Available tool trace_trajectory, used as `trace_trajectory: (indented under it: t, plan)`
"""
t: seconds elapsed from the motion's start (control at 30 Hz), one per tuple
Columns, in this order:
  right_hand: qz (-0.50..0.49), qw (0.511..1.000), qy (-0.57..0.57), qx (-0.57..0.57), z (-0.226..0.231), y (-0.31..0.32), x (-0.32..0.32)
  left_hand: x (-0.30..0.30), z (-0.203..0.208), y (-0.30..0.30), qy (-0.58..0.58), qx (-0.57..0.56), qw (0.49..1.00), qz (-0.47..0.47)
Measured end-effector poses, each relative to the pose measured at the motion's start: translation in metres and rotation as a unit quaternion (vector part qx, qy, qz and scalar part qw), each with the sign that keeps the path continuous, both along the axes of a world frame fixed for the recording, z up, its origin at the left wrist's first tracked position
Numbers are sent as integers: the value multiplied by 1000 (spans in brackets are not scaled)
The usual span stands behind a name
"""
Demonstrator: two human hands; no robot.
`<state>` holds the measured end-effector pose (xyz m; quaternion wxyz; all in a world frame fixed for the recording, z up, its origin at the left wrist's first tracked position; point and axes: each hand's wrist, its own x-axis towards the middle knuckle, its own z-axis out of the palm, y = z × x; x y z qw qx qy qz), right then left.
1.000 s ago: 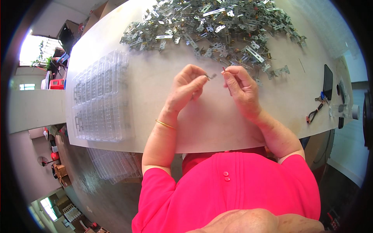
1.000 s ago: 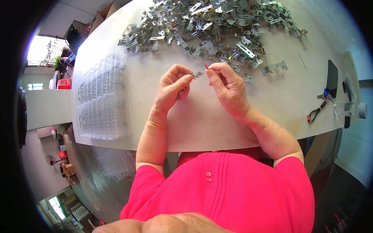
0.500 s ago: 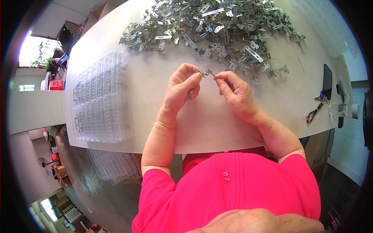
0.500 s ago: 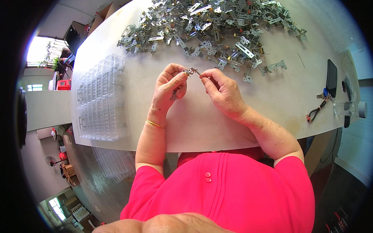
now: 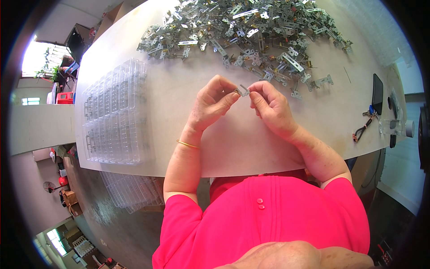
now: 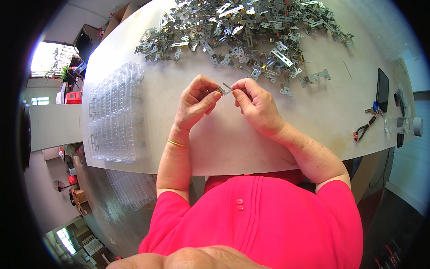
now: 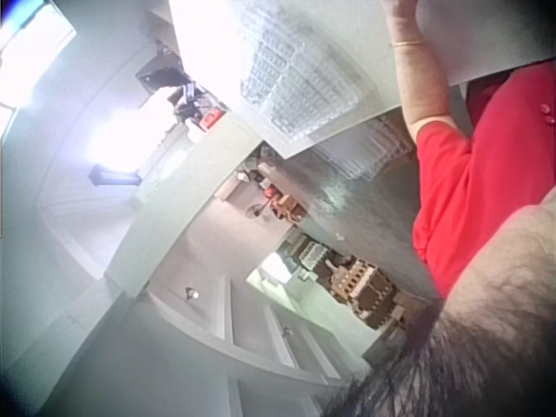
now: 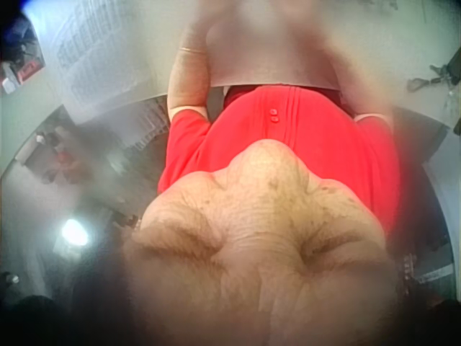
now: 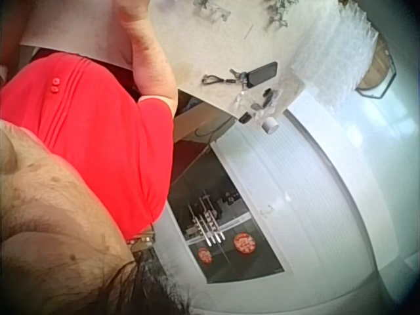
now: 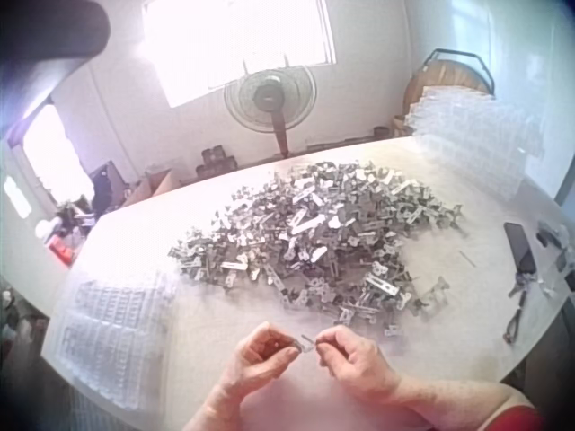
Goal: Assembling small metal components by hand and placing them into a plastic tray.
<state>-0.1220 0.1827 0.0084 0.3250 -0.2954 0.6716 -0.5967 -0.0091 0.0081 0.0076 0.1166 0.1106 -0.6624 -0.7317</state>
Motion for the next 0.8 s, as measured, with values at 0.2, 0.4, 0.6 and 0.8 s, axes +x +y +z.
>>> trace_trajectory:
  t: [0.2,0.4,0.6,0.8]
  plan:
    - [46,970,-231,-64,0,-3,-4,2,4,0,-10,-39,999,-13]
    - [82,981,-168,-60,-18,-1,-14,-1,5,3,-33,4,994,-104]
    - [3,980,-112,-163,-9,-2,-10,2,9,1,-68,39,989,-126]
    - [37,975,89,-199,-7,2,-14,-1,11,-1,-102,90,990,-21]
